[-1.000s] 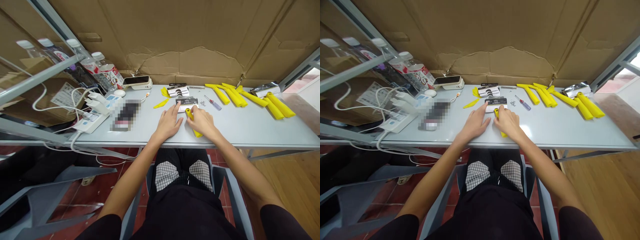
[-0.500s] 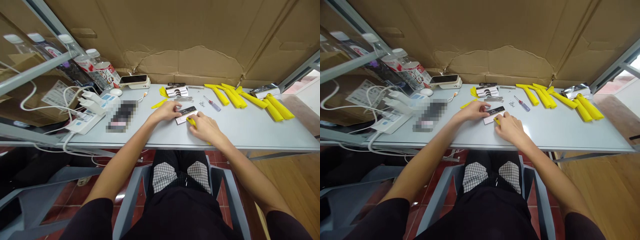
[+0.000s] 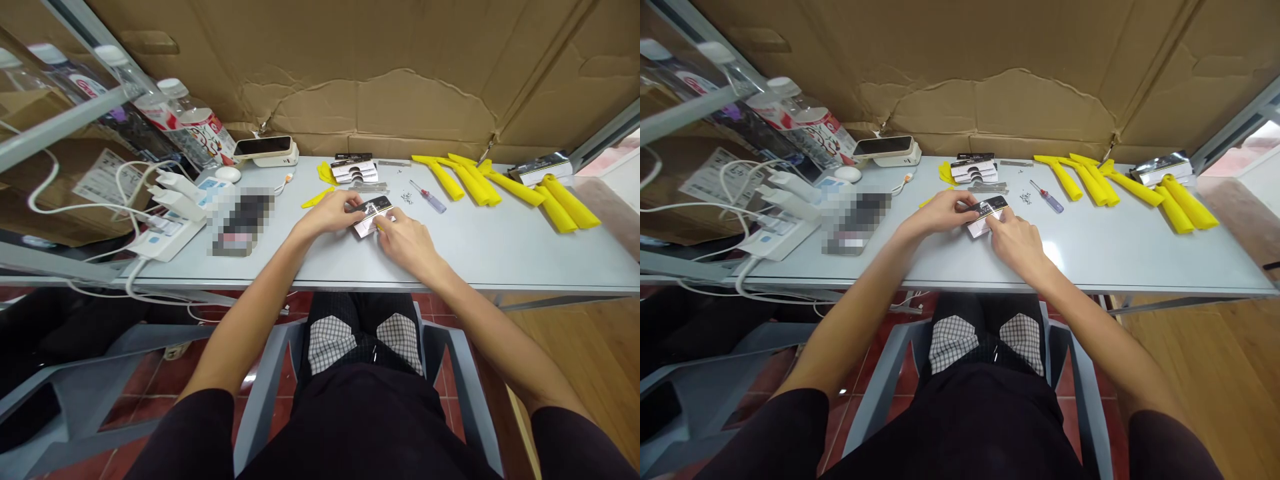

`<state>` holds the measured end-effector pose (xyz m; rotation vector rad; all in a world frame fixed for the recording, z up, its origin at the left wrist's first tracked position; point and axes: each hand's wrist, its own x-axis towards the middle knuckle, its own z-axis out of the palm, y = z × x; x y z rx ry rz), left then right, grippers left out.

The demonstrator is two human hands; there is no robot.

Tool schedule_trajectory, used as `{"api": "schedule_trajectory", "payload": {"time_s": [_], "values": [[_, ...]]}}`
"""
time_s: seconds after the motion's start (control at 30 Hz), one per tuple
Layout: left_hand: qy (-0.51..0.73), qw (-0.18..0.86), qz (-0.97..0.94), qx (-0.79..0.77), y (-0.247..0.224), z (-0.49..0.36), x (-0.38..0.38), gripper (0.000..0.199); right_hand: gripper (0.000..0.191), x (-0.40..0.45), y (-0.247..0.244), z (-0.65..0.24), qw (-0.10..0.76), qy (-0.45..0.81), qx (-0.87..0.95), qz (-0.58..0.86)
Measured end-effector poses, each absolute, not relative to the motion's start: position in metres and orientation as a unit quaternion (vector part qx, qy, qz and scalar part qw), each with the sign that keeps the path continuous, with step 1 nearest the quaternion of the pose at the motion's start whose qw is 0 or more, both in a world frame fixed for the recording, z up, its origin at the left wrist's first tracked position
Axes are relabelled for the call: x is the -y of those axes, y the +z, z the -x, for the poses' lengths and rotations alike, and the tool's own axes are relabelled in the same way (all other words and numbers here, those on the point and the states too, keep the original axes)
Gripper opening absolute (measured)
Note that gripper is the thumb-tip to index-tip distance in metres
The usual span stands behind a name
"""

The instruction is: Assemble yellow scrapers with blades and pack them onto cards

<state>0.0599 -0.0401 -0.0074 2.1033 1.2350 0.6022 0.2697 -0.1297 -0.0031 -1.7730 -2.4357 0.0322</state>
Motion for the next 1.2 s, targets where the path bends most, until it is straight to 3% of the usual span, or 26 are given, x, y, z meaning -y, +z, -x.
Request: {"api": "schedule_trajectory", "payload": {"time_s": [0.1,0.3,0.6,0.73,0.97,1.2], "values": [[0.217,0.286,-0.8,-0.481,-0.006,-0.063,0.039,0.024,0.045,0.13,-0.005,-0.273,0.072,0.002,0.806,0.588],[0.163,0.283,-0.799,-0.505,0.002,-0.07,0.037,0.06,0.044,0.132,-0.005,-0.279,0.103,-0.011,0.795,0.598],[0.185,0.373,-0.784,-0.46,0.005,-0.081,0.04,0.06,0.04,0.156,-0.013,-0.305,0.142,-0.018,0.812,0.566],[0.189,0.335,-0.802,-0.457,0.0,-0.085,0.038,0.051,0.04,0.178,-0.013,-0.324,0.11,0.003,0.824,0.556],[0.146,0.295,-0.803,-0.497,0.001,-0.083,0.036,0.054,0.035,0.211,-0.006,-0.392,0.061,0.007,0.796,0.602],[0.15,0.276,-0.806,-0.502,0.002,-0.082,0.036,0.056,0.033,0.217,-0.007,-0.505,0.101,-0.02,0.731,0.675]]}}
